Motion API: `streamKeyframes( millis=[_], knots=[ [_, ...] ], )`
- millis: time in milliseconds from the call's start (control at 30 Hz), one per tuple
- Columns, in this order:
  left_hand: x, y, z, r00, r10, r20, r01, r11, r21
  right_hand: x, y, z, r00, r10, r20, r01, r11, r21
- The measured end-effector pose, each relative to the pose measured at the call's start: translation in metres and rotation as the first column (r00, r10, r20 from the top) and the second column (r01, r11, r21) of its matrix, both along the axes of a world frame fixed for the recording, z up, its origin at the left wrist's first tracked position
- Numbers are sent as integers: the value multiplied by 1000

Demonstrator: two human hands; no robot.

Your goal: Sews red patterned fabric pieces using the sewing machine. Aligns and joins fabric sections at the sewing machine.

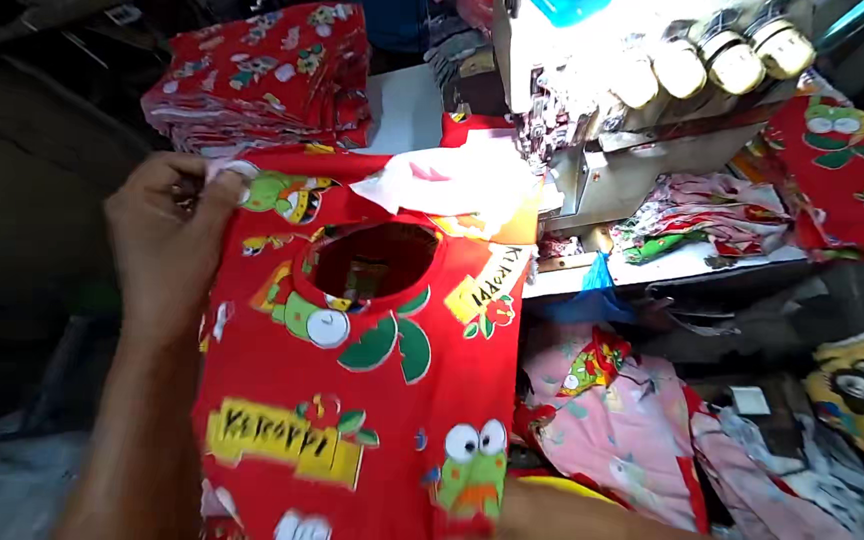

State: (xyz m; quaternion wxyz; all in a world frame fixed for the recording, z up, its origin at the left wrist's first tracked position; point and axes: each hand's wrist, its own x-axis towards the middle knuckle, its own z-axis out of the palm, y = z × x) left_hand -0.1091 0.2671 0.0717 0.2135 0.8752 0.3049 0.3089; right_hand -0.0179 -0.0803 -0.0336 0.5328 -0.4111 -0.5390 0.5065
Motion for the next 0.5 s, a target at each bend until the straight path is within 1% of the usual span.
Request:
streamKeyframes(
  millis=[33, 67, 100, 133, 167, 200, 233, 267, 300, 333, 367, 400, 433, 500],
  knots=[
    [6, 7, -10, 997, -11, -77, 13, 1000, 20, 8, 1, -40, 975, -89, 204, 105, 992, -68],
    [13, 11, -25, 986, -12, -166, 13, 1000, 5, 18, 2, -75, 896, -138, 421, 211, 969, -131],
    [19, 14, -45, 967, -17, -254, 6, 999, -43, 31, 1, -99, 798, -136, 587, 300, 934, -192],
    [24, 15, -67, 943, -25, -333, -5, 996, -87, 46, -1, -113, 737, -97, 669, 360, 894, -267],
    [27, 13, -89, 928, -25, -373, -16, 994, -106, 63, -3, -117, 705, -110, 701, 420, 861, -288],
    [30, 6, -108, 939, -7, -344, -27, 995, -96, 78, -5, -115, 665, -205, 718, 495, 841, -218],
    [31, -8, -120, 962, 14, -271, -31, 998, -57, 91, -6, -108, 609, -350, 712, 573, 815, -90],
    [33, -26, -127, 984, 31, -175, -34, 999, -14, 103, -3, -100, 543, -499, 676, 638, 768, 54],
    [39, -46, -129, 998, 31, -55, -31, 999, 14, 115, 3, -91, 497, -613, 615, 684, 712, 158],
    [49, -64, -128, 997, 1, 71, -4, 999, 43, 126, 13, -82, 466, -699, 543, 726, 653, 217],
    [61, -81, -128, 983, -43, 178, 32, 997, 67, 133, 24, -75, 459, -759, 461, 766, 601, 228],
    [73, -96, -127, 963, -82, 257, 61, 994, 87, 136, 35, -68, 494, -787, 370, 790, 584, 187],
    [86, -109, -128, 946, -112, 306, 79, 990, 118, 137, 46, -61, 551, -790, 267, 794, 595, 122],
    [108, -126, -128, 934, -129, 334, 70, 980, 184, 131, 66, -51, 643, -764, 61, 765, 643, -13]
  ],
)
